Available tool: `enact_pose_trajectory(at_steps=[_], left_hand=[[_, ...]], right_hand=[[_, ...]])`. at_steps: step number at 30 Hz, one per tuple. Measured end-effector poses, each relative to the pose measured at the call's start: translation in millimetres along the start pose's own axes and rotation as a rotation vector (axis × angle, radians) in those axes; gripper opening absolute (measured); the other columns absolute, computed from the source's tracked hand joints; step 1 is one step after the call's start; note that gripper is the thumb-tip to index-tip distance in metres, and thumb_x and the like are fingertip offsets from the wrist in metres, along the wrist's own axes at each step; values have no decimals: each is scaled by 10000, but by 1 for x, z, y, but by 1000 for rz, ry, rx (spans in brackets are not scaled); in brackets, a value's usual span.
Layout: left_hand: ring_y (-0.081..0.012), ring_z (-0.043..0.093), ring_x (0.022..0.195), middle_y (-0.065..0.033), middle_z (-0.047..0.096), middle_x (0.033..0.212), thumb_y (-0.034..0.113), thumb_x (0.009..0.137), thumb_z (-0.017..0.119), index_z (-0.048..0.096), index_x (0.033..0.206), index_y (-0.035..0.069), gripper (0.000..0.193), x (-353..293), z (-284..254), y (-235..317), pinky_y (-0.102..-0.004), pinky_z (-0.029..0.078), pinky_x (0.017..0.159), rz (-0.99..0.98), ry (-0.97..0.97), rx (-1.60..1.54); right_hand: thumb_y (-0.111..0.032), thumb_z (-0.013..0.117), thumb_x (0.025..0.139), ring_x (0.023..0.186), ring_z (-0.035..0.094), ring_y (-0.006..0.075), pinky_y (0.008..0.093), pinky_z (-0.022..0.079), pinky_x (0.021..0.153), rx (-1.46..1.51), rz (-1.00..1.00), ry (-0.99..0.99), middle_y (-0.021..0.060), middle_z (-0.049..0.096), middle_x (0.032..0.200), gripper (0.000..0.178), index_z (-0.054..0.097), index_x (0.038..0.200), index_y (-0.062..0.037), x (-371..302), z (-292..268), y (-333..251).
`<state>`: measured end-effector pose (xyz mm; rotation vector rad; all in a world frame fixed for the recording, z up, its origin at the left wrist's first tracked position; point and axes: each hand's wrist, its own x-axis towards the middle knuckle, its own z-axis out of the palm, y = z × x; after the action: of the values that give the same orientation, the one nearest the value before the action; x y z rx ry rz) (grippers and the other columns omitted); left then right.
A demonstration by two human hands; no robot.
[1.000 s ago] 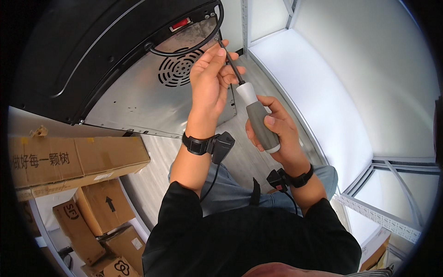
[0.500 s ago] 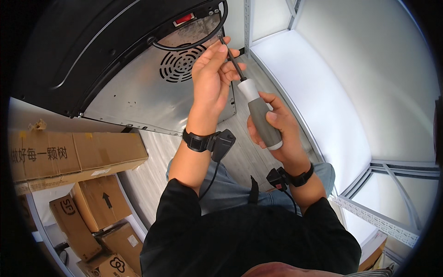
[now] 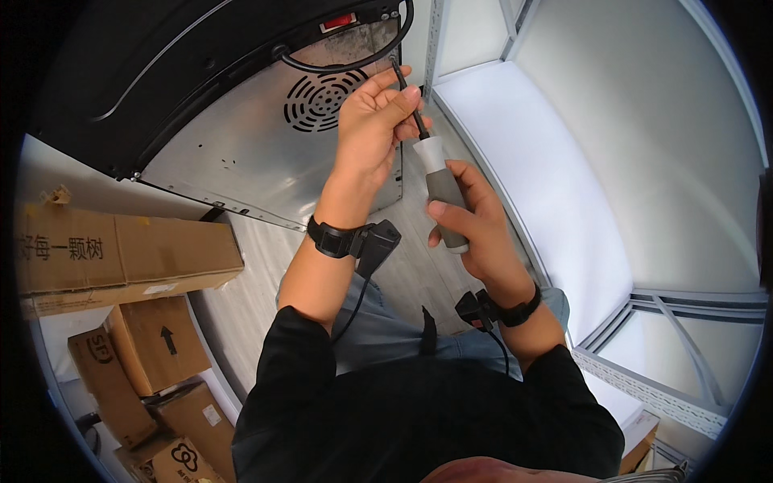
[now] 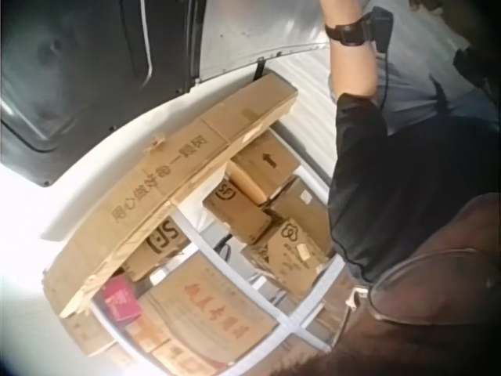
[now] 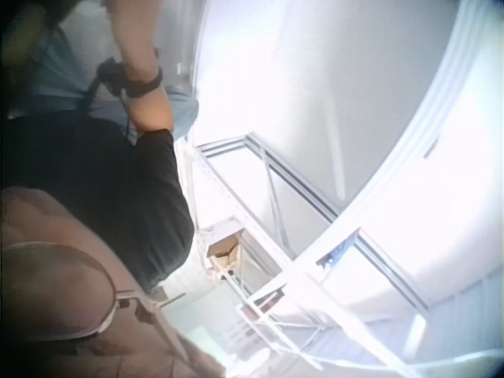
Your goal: The person uses a screwdriver to fasten screws into the back panel of a silver electronic device, likely a computer tower. They repeatedly pick up screws and tighten them into place along the edges of the device's rear casing.
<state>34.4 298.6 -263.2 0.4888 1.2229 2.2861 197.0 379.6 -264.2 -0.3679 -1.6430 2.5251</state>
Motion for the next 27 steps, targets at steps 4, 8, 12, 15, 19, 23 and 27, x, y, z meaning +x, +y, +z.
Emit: enact_pose_trajectory(at_steps=[4, 8, 12, 15, 19, 23, 27], left_hand=[[-165, 672, 659, -102, 666, 820, 74, 908, 605, 521, 1199, -23, 318, -3, 0, 3, -281, 570, 572, -11, -13, -8], [-172, 683, 676, -117, 674, 854, 64, 925, 568, 533, 1206, -4, 291, -4, 0, 4, -290, 591, 588, -24, 3, 22], [-159, 674, 665, -96, 674, 847, 76, 912, 594, 542, 1198, -6, 302, -4, 2, 7, -257, 564, 585, -33, 12, 97], [-144, 665, 659, -77, 672, 837, 85, 893, 629, 543, 1198, -14, 333, -4, 2, 7, -232, 538, 585, -6, 22, 257], [-137, 662, 659, -65, 668, 821, 74, 878, 648, 532, 1222, -24, 376, -4, -2, 7, -228, 533, 581, 16, 2, 394], [-148, 670, 664, -77, 672, 821, 52, 887, 626, 512, 1250, -33, 390, -2, -5, 6, -247, 555, 570, -13, 3, 290], [-159, 676, 671, -99, 681, 847, 46, 901, 602, 505, 1251, -36, 372, -3, -3, 7, -257, 564, 566, -23, -3, 261]], right_hand=[[-102, 582, 868, 802, 647, 222, 347, 559, 583, 414, 83, -235, 166, 589, 1050, 518, 363, 1320, 24, 2, -9, 2], [-142, 564, 880, 862, 633, 239, 328, 552, 578, 369, 98, -161, 178, 577, 1039, 558, 328, 1364, 3, 3, -7, 10], [-93, 631, 845, 809, 604, 173, 293, 537, 587, 79, -4, -17, 120, 567, 996, 569, 371, 1340, 9, 7, -5, 21], [-44, 677, 813, 785, 591, 129, 262, 529, 575, -22, -11, -2, 87, 576, 993, 596, 386, 1330, 12, 14, -6, 26], [-104, 672, 826, 782, 592, 153, 259, 510, 544, -115, -14, -24, 90, 562, 971, 552, 413, 1302, 1, 19, -6, 35], [-226, 641, 862, 812, 629, 211, 264, 513, 519, 315, 57, -234, 134, 584, 997, 562, 392, 1317, -9, 21, -14, 37], [-208, 648, 864, 806, 647, 215, 276, 529, 525, 513, 132, -316, 136, 601, 1023, 582, 374, 1340, -16, 24, -23, 47]])
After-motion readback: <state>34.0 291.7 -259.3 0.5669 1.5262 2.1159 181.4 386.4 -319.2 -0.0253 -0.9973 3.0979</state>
